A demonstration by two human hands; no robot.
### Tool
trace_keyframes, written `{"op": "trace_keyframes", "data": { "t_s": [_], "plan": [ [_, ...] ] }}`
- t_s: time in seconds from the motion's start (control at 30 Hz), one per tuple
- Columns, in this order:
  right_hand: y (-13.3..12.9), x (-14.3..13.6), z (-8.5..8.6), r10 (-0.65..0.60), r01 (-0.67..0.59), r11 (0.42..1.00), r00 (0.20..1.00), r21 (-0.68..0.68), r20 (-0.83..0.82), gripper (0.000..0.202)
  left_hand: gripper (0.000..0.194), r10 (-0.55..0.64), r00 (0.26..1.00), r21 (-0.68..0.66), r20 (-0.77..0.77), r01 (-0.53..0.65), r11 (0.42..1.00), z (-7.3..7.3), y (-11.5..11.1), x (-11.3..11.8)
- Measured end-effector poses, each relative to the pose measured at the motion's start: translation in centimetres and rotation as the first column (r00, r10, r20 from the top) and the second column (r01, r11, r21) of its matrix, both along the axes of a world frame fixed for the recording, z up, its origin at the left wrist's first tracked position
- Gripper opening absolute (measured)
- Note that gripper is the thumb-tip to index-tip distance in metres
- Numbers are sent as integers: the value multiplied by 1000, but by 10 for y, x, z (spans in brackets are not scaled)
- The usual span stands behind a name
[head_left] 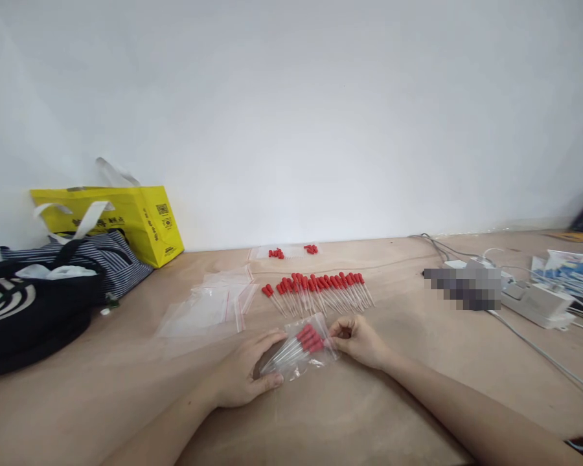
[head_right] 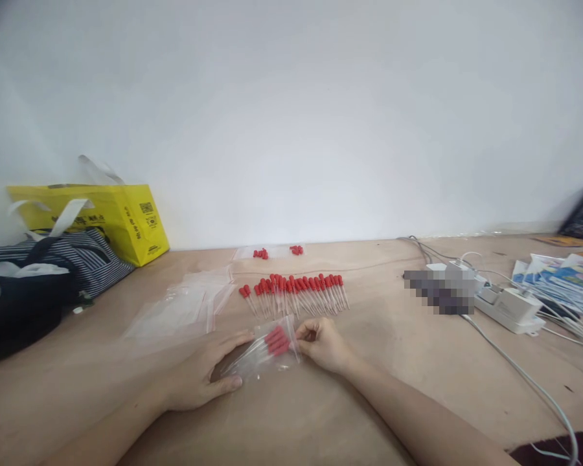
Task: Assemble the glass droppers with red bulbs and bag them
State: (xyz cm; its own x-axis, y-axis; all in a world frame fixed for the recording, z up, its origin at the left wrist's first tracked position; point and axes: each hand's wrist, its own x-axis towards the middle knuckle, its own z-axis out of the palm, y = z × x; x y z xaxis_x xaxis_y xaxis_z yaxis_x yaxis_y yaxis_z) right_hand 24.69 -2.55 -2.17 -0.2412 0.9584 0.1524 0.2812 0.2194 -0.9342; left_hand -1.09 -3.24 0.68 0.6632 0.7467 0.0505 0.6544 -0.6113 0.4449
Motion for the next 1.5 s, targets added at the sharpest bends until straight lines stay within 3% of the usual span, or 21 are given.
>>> {"op": "trace_keyframes", "data": {
  "t_s": [0.1,0.2,0.27,0.33,0.4,0.6,0.8,0.93,1.1,1.17,1.27,1.37,1.5],
  "plan": [
    [0,0,-2,-2,-10,993,996,121,92,13,57,-7,1000,-10,-13,7,1000,5,-2,2],
    [10,11,0,59,-73,992,990,104,130,17,57,7,999,-25,-42,-8,1000,10,-4,4],
    [28,24,6,-80,55,991,977,125,198,19,57,11,999,-26,-51,-12,1000,10,-5,4],
    [52,38,14,-356,295,932,855,210,378,22,57,13,998,-25,-53,-14,1000,9,-4,3],
    [79,49,22,-464,396,885,779,244,421,23,58,14,998,-30,-55,-15,999,7,-3,2],
    [131,52,24,-565,496,823,660,278,495,19,58,7,999,-33,-41,-8,999,4,-1,-2],
    [144,46,19,-558,516,826,697,225,450,16,61,5,999,-34,-42,-7,999,-4,1,-5],
    [136,57,31,-533,501,846,788,182,308,20,62,11,999,-83,-43,-15,996,3,0,-5],
    [95,68,32,-512,499,855,856,140,70,29,59,35,997,-143,-74,-45,989,18,-3,-3],
    [73,65,22,-509,508,853,860,121,-22,33,59,32,998,-134,-55,-39,990,19,-3,-3],
    [46,53,6,-411,413,908,838,-76,-359,39,60,27,999,-122,-46,-32,992,14,-2,-3],
    [30,39,-6,-397,341,918,795,-204,-459,41,60,24,999,-106,-42,-28,994,8,0,-5],
    [19,24,-9,-356,244,930,786,-275,-505,40,60,17,1000,-75,0,-17,997,3,1,-7]
  ]
}}
